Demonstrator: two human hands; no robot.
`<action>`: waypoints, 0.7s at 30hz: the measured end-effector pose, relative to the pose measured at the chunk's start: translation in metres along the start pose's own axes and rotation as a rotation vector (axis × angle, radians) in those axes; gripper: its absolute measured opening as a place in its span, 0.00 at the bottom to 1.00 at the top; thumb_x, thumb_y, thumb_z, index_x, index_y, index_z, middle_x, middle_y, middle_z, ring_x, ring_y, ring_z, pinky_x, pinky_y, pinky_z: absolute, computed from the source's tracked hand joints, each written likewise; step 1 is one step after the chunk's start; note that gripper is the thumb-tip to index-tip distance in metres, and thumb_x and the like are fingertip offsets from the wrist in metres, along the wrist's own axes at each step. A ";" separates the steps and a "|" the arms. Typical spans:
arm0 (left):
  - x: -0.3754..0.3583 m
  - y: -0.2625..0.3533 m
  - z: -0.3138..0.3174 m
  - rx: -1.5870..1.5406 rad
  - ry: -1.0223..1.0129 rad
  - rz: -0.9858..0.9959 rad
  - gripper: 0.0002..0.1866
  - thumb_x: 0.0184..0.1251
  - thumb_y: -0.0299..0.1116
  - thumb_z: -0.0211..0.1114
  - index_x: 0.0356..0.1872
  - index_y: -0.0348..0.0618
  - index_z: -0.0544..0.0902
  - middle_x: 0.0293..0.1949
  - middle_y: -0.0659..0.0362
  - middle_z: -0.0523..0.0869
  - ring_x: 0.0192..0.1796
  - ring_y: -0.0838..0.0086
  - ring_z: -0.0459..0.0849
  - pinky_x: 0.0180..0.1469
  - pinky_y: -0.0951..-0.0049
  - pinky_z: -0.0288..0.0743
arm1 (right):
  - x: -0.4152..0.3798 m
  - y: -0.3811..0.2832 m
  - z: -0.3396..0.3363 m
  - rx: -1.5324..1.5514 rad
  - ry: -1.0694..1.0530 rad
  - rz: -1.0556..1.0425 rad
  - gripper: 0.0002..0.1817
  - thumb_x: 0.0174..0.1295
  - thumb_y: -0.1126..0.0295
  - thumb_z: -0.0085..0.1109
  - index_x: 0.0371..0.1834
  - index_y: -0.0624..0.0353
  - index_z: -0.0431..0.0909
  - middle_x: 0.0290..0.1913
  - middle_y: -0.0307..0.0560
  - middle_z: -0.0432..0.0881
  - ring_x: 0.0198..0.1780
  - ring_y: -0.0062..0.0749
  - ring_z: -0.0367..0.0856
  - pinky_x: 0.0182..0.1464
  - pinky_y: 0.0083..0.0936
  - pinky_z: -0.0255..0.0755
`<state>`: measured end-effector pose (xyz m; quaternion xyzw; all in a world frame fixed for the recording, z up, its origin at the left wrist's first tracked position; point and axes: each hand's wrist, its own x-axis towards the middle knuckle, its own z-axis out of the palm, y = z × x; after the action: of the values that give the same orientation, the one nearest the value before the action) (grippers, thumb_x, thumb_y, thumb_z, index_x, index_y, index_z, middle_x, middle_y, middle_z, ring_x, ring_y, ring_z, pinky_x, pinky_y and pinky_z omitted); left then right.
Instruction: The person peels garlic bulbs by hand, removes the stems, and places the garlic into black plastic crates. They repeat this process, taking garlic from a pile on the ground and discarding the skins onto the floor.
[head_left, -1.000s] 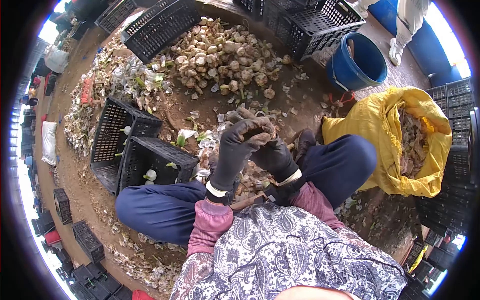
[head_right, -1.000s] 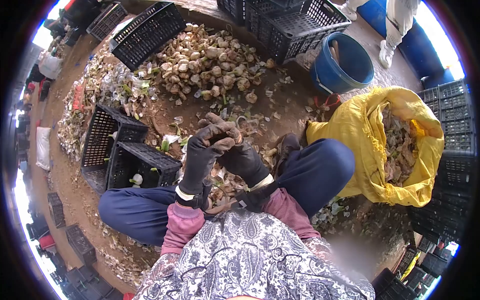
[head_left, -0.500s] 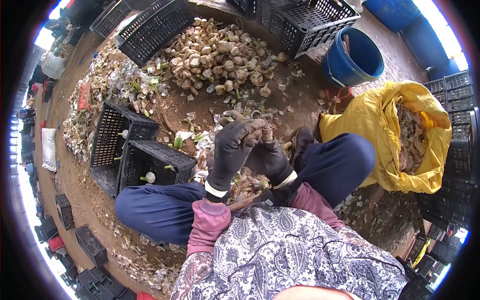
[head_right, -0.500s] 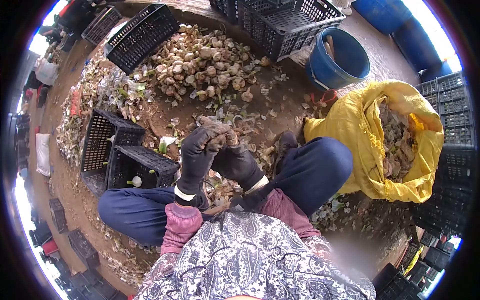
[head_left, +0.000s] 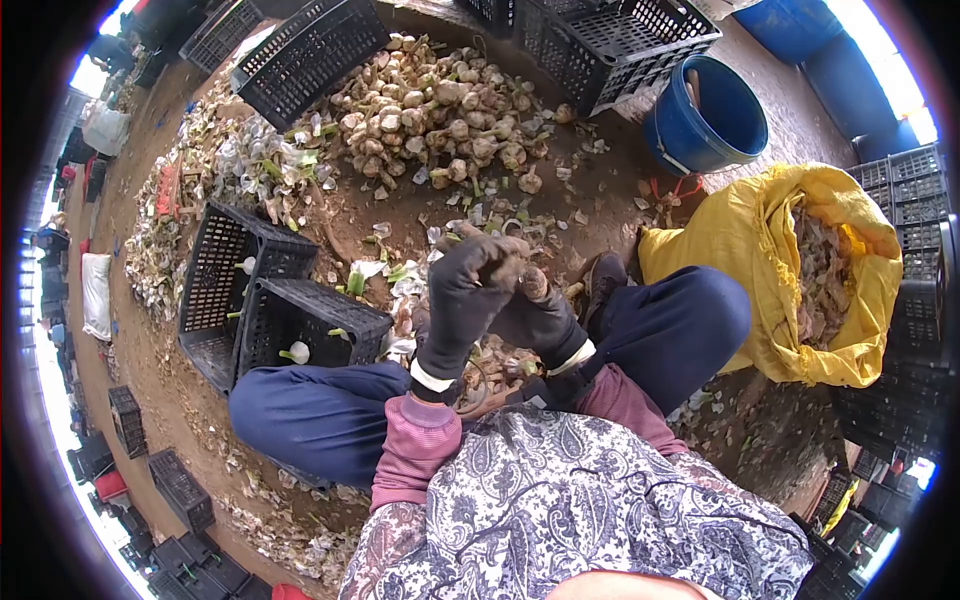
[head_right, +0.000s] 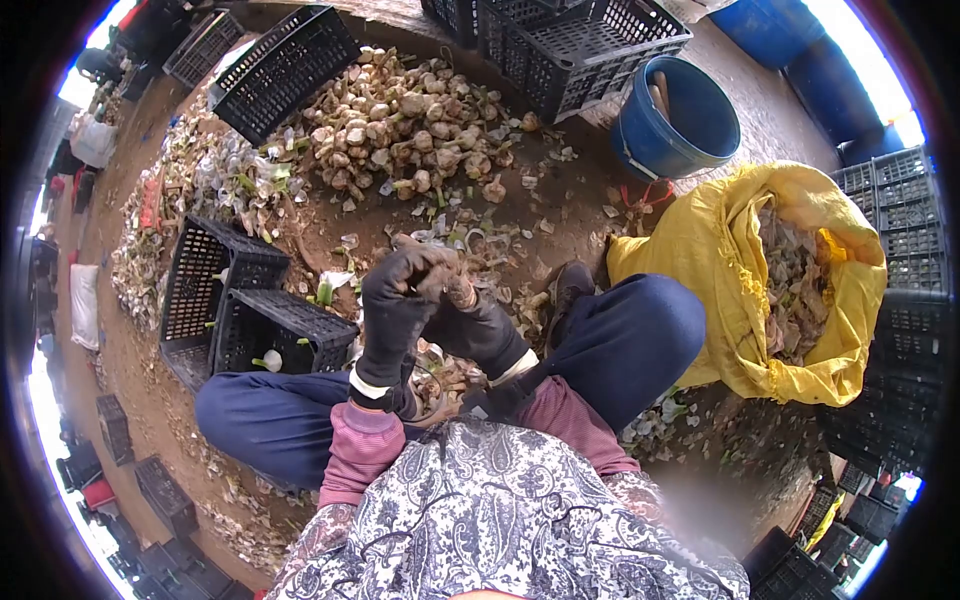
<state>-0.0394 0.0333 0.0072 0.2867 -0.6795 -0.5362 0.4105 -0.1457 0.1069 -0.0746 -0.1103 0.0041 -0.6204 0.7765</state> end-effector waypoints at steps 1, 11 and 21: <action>0.000 -0.002 0.001 -0.095 0.057 -0.097 0.09 0.64 0.23 0.69 0.44 0.34 0.86 0.42 0.59 0.89 0.44 0.76 0.85 0.50 0.73 0.80 | 0.003 0.001 0.004 0.000 -0.006 0.023 0.44 0.67 0.38 0.58 0.79 0.53 0.59 0.74 0.46 0.68 0.74 0.40 0.67 0.77 0.45 0.57; -0.012 -0.012 -0.057 0.045 0.405 -0.241 0.11 0.70 0.25 0.67 0.50 0.34 0.87 0.43 0.59 0.89 0.45 0.78 0.85 0.49 0.76 0.80 | 0.027 -0.012 0.043 0.063 0.037 -0.087 0.61 0.59 0.27 0.57 0.84 0.56 0.44 0.81 0.49 0.55 0.79 0.43 0.58 0.79 0.48 0.54; 0.014 -0.005 0.000 0.526 0.000 0.223 0.13 0.63 0.31 0.72 0.47 0.40 0.88 0.47 0.53 0.90 0.53 0.59 0.86 0.60 0.61 0.76 | 0.007 0.002 -0.007 0.337 0.099 -0.062 0.47 0.65 0.36 0.58 0.78 0.56 0.59 0.75 0.49 0.68 0.74 0.46 0.67 0.78 0.49 0.56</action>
<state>-0.0464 0.0208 0.0061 0.3070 -0.8227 -0.2929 0.3784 -0.1431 0.0992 -0.0809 0.0520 -0.0651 -0.6406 0.7633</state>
